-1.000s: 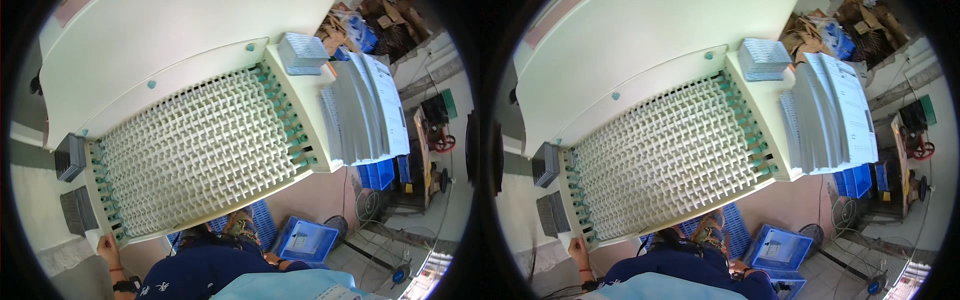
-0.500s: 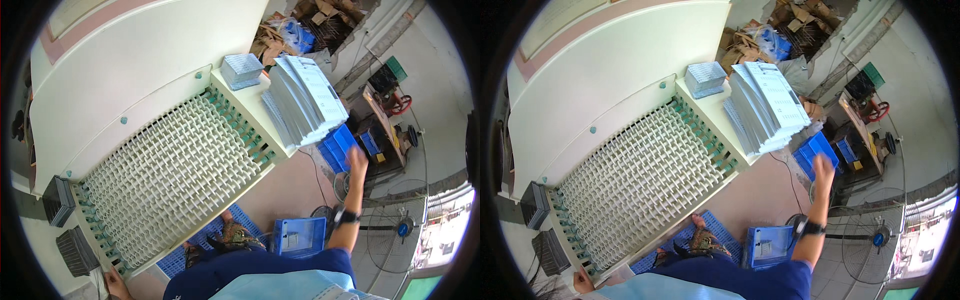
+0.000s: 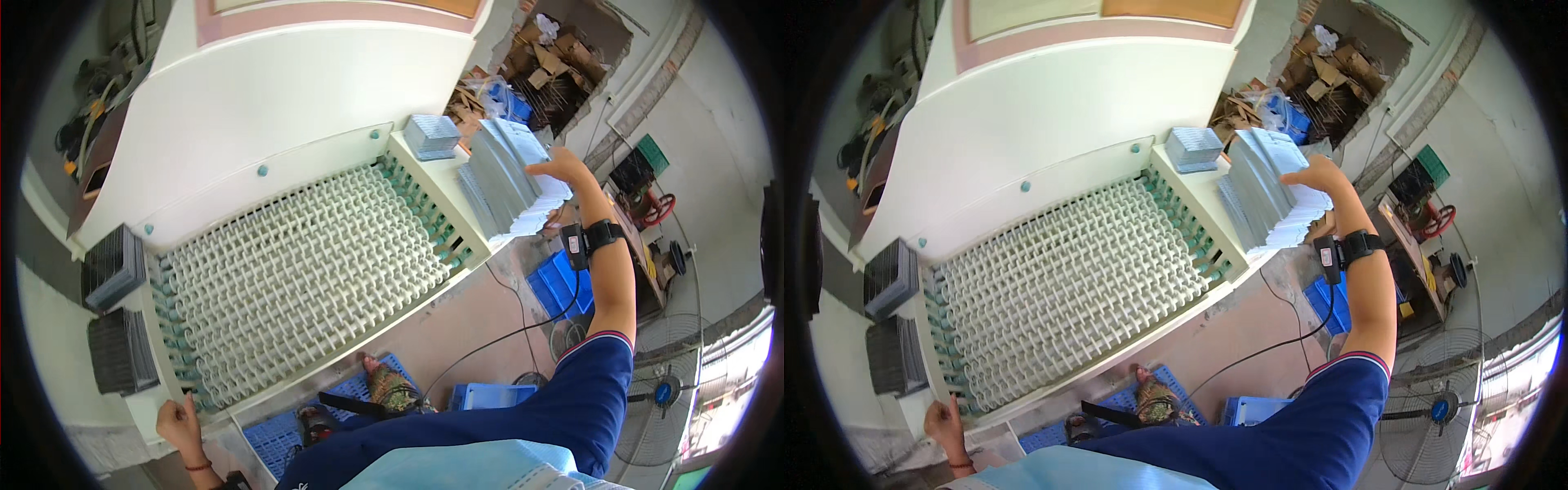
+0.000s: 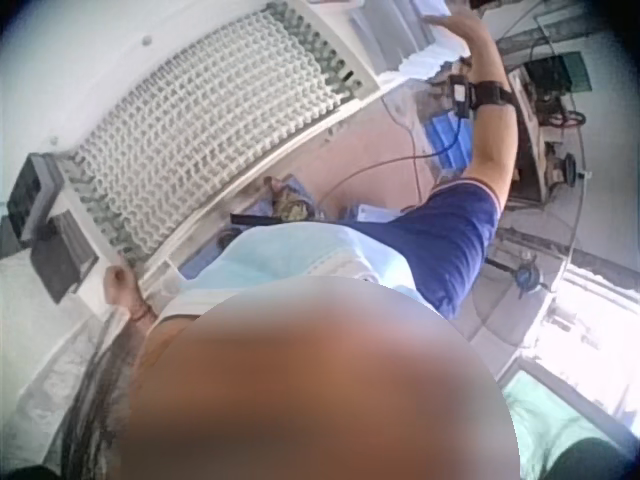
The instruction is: Organizing small industrial components and loading them into a processing machine.
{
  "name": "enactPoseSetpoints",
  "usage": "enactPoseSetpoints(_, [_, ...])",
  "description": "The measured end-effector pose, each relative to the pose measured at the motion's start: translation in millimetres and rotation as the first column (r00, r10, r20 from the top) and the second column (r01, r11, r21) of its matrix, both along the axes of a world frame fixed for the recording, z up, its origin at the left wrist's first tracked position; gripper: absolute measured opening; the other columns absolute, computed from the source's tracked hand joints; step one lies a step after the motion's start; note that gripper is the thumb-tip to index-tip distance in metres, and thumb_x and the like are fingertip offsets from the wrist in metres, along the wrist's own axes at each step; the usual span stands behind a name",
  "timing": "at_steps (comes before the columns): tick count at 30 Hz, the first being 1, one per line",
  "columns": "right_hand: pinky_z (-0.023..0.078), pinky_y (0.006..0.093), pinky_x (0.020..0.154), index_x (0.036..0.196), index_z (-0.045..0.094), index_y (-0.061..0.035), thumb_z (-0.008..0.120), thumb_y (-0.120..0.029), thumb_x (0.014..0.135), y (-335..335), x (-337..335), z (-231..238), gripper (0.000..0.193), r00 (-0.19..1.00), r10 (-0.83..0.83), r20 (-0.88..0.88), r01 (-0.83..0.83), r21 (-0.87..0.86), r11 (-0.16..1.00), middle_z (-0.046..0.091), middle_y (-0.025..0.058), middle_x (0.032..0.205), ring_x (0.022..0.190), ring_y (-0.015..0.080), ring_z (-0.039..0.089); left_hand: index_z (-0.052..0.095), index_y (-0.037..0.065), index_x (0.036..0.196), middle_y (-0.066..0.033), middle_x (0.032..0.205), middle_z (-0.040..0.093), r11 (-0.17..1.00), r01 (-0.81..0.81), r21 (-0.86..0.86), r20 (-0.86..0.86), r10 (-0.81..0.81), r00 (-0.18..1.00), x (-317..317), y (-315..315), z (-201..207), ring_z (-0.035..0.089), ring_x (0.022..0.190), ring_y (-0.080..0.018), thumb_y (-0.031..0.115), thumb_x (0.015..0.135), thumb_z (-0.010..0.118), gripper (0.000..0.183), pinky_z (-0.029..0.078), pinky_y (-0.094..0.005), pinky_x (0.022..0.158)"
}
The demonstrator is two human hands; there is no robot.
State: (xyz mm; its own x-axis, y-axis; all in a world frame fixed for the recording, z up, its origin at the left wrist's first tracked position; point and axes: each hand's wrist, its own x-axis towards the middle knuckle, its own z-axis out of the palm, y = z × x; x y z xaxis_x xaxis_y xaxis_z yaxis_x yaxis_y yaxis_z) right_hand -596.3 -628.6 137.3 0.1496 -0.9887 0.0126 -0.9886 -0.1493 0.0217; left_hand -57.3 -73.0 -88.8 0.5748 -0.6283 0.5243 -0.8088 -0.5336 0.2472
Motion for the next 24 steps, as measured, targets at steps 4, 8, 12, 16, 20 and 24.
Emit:
enactPoseSetpoints(4, [0.044, 0.0368, 0.085, 0.107, 0.055, 0.0127, 0.073, -0.063, 0.047, 11, 17, 1, 0.098, 0.989, -0.111, 0.099, 0.107, 0.052, 0.993, 0.057, 0.0261, 0.109, 0.102, 0.0349, 0.056, 0.036, 0.003, 0.052, -0.0089, 0.049, 0.035, 0.997, 0.039, -0.068, 0.065, -0.034, 0.997, -2, 3, 1, 0.036, 0.043, -0.0231, 0.018, 0.073, 0.071, 0.043, 0.028, -0.0329, 0.042])
enactPoseSetpoints(8, [0.044, 0.0356, 0.085, 0.105, 0.057, 0.0102, 0.074, -0.061, 0.045, -15, 1, -12, 0.095, 0.990, -0.118, 0.079, 0.124, -0.077, 0.989, 0.059, 0.0240, 0.106, 0.100, 0.0330, 0.058, 0.040, 0.003, 0.052, -0.0121, 0.051, 0.041, 0.990, 0.091, -0.109, 0.072, -0.084, 0.994, 1, -3, -1, 0.042, 0.047, -0.0301, 0.023, 0.069, 0.072, 0.042, 0.032, -0.0365, 0.045])
enactPoseSetpoints(12, [0.046, 0.0369, 0.081, 0.103, 0.056, 0.0079, 0.075, -0.056, 0.046, 43, 43, -2, 0.088, 0.989, -0.149, 0.027, 0.148, -0.377, 0.914, 0.062, 0.0204, 0.101, 0.096, 0.0319, 0.060, 0.041, 0.004, 0.050, -0.0113, 0.050, 0.043, 0.980, 0.083, -0.181, 0.128, -0.060, 0.990, -2, 2, 1, 0.043, 0.046, -0.0295, 0.030, 0.069, 0.072, 0.045, 0.033, -0.0368, 0.045])
enactPoseSetpoints(16, [0.046, 0.0357, 0.082, 0.110, 0.053, 0.0073, 0.074, -0.055, 0.050, 70, 56, 11, 0.089, 0.968, -0.054, 0.245, 0.164, -0.455, 0.875, 0.060, 0.0230, 0.105, 0.095, 0.0305, 0.060, 0.045, 0.005, 0.050, -0.0106, 0.050, 0.047, 0.975, 0.049, -0.216, 0.132, -0.020, 0.991, -6, 16, 2, 0.046, 0.047, -0.0291, 0.034, 0.070, 0.071, 0.043, 0.036, -0.0362, 0.045])
enactPoseSetpoints(20, [0.046, 0.0346, 0.081, 0.116, 0.048, 0.0104, 0.075, -0.052, 0.055, 123, 122, -28, 0.091, 0.823, 0.389, 0.414, -0.171, -0.473, 0.864, 0.059, 0.0256, 0.103, 0.094, 0.0287, 0.060, 0.054, 0.003, 0.057, -0.0073, 0.051, 0.050, 0.912, 0.033, -0.410, -0.189, -0.120, 0.975, -25, 15, 1, 0.049, 0.046, -0.0150, 0.026, 0.076, 0.068, 0.033, 0.037, -0.0291, 0.044])
enactPoseSetpoints(24, [0.047, 0.0353, 0.079, 0.114, 0.050, 0.0054, 0.081, -0.040, 0.055, 259, 169, -94, 0.081, 0.485, 0.655, 0.579, -0.542, -0.388, 0.745, 0.059, 0.0188, 0.101, 0.091, 0.0261, 0.058, 0.063, -0.001, 0.090, -0.0045, 0.070, 0.063, 0.746, 0.171, -0.644, -0.377, -0.504, 0.777, -114, 7, 3, 0.058, 0.062, -0.0115, 0.023, 0.085, 0.059, 0.025, 0.042, -0.0227, 0.054])
